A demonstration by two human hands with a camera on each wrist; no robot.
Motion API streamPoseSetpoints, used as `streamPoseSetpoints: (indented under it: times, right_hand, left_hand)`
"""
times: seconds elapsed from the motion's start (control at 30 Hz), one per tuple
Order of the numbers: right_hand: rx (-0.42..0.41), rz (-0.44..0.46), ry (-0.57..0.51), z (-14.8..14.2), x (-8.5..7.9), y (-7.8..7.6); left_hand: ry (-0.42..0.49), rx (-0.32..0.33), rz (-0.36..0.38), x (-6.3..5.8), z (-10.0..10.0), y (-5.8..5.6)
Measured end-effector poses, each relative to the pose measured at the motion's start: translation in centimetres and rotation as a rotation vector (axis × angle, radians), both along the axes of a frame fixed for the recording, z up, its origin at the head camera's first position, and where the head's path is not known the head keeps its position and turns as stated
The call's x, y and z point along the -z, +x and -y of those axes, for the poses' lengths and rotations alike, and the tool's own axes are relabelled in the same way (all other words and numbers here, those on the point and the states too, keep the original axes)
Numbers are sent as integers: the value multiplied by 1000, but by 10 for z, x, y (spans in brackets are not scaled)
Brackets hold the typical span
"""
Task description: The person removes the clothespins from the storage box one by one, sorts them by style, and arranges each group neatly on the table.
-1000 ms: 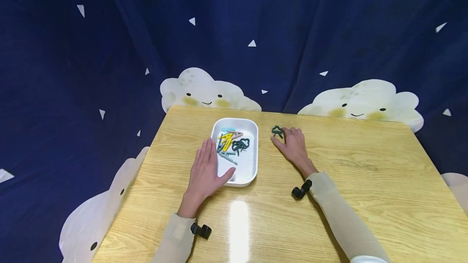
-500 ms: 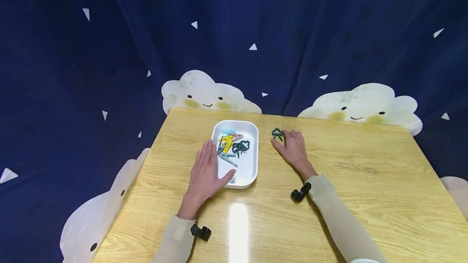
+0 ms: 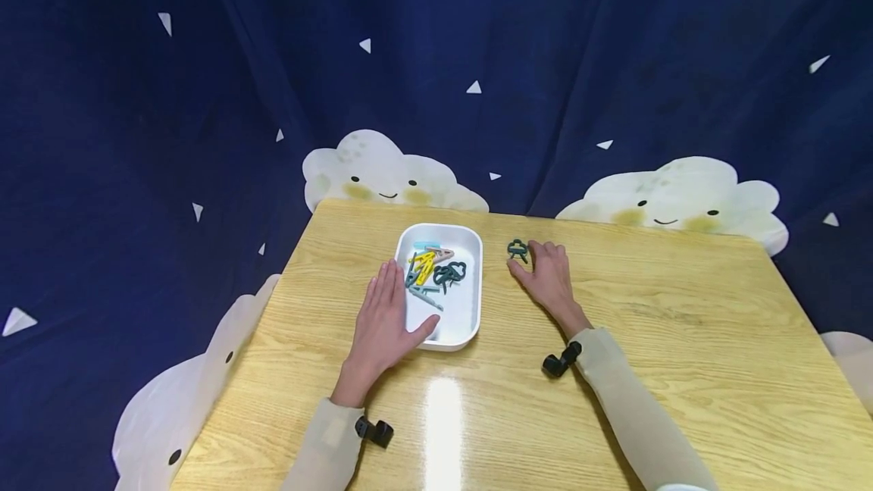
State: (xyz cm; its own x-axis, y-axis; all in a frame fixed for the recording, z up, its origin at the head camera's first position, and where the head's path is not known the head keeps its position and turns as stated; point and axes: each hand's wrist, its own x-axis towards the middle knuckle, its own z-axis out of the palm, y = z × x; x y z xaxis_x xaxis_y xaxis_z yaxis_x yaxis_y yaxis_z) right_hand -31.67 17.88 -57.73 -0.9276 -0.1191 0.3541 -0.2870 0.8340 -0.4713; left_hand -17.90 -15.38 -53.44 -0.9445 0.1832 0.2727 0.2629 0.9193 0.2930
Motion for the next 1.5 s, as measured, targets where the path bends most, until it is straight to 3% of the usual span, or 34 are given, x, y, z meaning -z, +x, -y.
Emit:
streamPoseSetpoints:
  times: [0.3, 0.73, 1.03, 1.17, 1.5]
  right_hand:
    - [-29, -67, -77, 12, -6, 6]
    - [-169, -150, -127, 51, -44, 15]
    - [-325, -190, -44, 80, -65, 26]
    - [-391, -149, -20, 93, -69, 31]
    - [-432, -62, 159, 115, -66, 33]
  left_hand:
    - [-9, -1, 8, 0, 1, 1]
    - [-13, 3, -2, 0, 0, 1]
    - [-12, 4, -1, -1, 0, 0]
    - [-12, 5, 1, -1, 0, 0]
    - [-8, 10, -16, 0, 0, 0]
